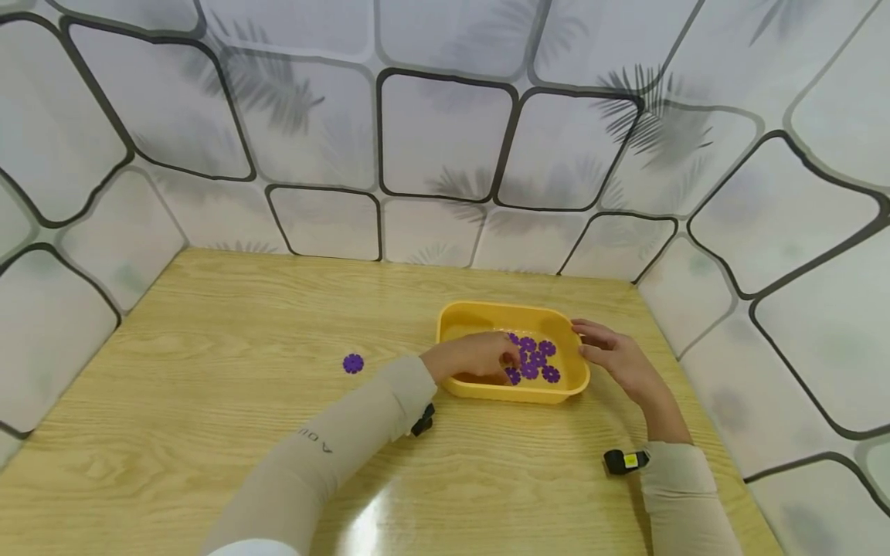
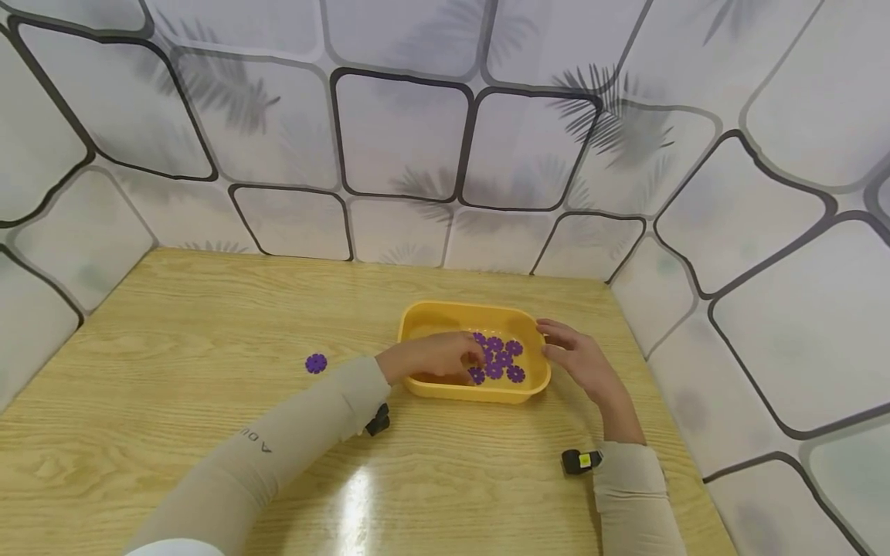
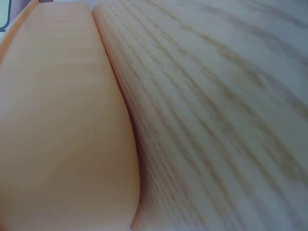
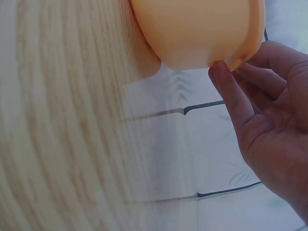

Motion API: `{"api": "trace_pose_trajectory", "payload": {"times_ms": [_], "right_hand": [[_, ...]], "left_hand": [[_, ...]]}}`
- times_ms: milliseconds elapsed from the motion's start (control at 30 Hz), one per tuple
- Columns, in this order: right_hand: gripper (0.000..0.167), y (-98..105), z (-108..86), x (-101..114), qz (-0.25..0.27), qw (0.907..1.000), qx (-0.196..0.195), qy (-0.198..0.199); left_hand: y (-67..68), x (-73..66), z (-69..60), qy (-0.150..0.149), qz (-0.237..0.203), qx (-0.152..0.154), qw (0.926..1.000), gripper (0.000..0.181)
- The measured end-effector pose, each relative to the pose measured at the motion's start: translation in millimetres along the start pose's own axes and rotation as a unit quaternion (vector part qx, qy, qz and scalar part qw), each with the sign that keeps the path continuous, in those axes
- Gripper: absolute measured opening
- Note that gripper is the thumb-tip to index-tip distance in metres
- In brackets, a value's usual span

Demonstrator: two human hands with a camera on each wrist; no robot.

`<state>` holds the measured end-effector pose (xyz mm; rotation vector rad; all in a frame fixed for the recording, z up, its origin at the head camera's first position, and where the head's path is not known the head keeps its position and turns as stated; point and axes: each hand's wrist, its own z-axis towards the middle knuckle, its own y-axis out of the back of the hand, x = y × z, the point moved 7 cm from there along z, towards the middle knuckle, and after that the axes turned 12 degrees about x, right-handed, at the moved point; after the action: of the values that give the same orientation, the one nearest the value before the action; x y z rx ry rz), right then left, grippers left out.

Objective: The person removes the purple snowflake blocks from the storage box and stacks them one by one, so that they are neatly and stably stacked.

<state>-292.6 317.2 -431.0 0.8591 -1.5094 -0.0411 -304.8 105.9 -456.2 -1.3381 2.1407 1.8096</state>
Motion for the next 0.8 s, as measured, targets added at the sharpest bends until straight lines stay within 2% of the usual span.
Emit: {"api": "trace_pose_trajectory", "payload": {"times_ms": [233,367,500,667,800], "right_hand": [[0.052,0.1,0.7,-0.8,0.004,1.0000,0.001,0.005],[0.052,0.4,0.4,-0.7,0.002,1.0000,0.001,0.006],[0.052,0.4,0.1,-0.2,-0.001,1.0000,0.002,0.005],[0.053,0.4,-0.4,-0.1,0.001,1.0000,0.000,0.000],[0.054,0.3,-1.1,-0.1,0.007,1.0000,0.000,-0.004]], "left_hand": [[-0.8,4.0,0.1,0.021,-0.013,-0.004,0.9997,0.030],[1.7,4.9,-2.4,0.043,-0.011,-0.014,0.9989,0.028],[4.8,4.1,-6.0,0.068,0.017,-0.022,0.9973,0.028],[7.8,2.1,-9.1,0.084,0.062,-0.027,0.9942,0.029],[7.8,1.9,-10.0,0.089,0.079,-0.029,0.9925,0.030]]}}
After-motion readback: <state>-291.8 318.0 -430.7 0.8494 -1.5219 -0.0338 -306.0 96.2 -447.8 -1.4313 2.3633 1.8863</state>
